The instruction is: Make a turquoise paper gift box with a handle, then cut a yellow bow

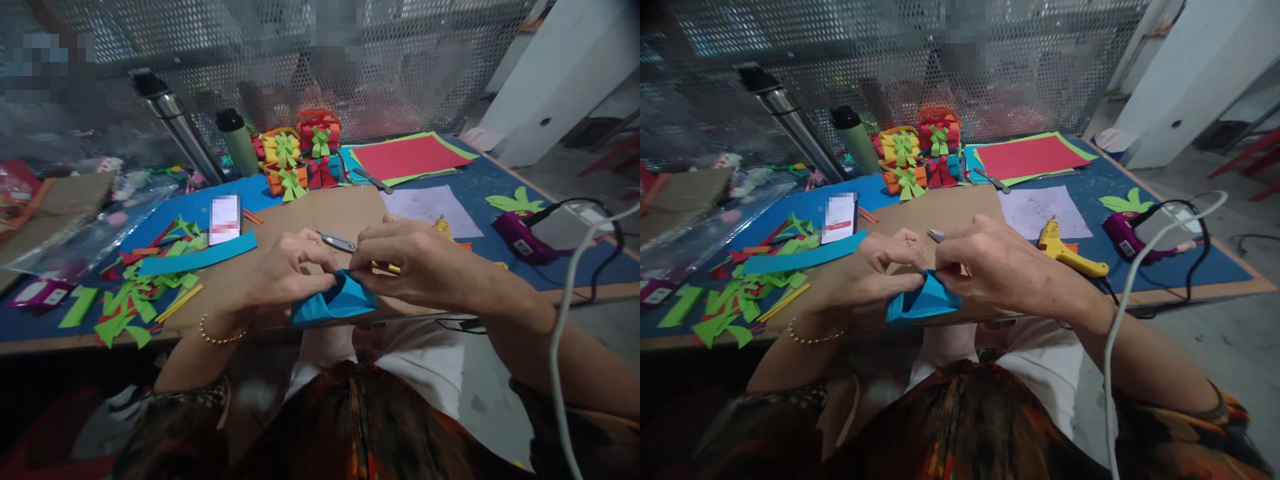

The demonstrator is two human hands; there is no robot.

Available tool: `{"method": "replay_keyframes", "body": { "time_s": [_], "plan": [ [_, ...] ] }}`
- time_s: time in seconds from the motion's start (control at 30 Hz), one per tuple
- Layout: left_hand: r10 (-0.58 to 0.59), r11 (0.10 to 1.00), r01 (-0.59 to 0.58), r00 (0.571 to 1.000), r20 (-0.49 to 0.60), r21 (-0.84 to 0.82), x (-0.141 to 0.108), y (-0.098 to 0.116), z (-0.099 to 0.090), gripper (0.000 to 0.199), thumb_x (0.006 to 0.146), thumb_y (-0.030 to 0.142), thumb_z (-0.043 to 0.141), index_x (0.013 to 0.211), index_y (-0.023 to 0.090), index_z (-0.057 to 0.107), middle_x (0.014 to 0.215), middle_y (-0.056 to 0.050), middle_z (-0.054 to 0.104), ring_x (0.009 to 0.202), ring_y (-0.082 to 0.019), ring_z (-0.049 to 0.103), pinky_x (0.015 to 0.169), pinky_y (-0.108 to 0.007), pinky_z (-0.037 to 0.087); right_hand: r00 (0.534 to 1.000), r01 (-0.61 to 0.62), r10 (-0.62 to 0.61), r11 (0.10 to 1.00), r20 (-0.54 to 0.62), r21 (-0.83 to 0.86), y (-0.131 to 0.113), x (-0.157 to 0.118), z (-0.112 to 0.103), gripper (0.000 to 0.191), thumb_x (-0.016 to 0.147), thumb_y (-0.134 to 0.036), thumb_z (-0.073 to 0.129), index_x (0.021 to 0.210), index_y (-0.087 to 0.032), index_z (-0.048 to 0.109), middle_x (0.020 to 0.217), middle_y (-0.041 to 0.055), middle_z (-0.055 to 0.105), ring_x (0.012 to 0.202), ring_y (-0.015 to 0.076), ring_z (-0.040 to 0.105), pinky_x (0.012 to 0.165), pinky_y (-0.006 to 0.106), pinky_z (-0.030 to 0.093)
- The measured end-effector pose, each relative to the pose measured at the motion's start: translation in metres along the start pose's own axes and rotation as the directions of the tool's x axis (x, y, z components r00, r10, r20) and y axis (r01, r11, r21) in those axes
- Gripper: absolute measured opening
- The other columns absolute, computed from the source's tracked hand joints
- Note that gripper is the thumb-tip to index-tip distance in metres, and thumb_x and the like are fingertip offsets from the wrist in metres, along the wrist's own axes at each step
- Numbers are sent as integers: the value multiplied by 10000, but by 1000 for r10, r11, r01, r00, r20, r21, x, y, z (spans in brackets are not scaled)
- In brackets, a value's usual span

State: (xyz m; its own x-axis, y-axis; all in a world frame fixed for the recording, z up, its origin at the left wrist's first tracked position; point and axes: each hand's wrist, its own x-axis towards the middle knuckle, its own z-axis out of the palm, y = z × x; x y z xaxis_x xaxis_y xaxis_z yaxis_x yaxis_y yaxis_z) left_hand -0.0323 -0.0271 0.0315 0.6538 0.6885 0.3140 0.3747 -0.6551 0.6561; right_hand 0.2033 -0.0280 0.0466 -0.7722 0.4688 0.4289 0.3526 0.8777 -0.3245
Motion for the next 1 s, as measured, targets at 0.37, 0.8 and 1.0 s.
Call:
{"method": "replay_keyframes", "body": {
  "time_s": [0.37,0.8,1.0],
  "plan": [
    [-4,1000,3,1000,-13,-29,1,0,2,130,816,151,661,720,187,741,745,-25,756,828,-195,654,844,-358,513,1000,-16,16,999,-3,-46,-2,-7,-2,246,1037,-183,561,876,-170,746,748,20,686,670,129,587,701,306,366],
    [536,345,-81,835,-125,935,3,17,0,257,959,56,511,882,204,707,779,-36,715,727,-188,623,939,-461,460,881,-92,-105,919,-461,-384,-14,-19,13,117,1009,-250,647,1077,-192,722,966,100,765,841,218,620,744,381,423],
    [568,185,-68,822,-50,980,11,24,11,246,959,36,540,791,169,661,663,-21,633,659,-183,573,857,-399,457,850,-259,-109,765,-515,-590,-25,-6,34,182,1012,-243,590,868,-201,694,865,84,706,803,245,488,730,407,307]
  ]
}}
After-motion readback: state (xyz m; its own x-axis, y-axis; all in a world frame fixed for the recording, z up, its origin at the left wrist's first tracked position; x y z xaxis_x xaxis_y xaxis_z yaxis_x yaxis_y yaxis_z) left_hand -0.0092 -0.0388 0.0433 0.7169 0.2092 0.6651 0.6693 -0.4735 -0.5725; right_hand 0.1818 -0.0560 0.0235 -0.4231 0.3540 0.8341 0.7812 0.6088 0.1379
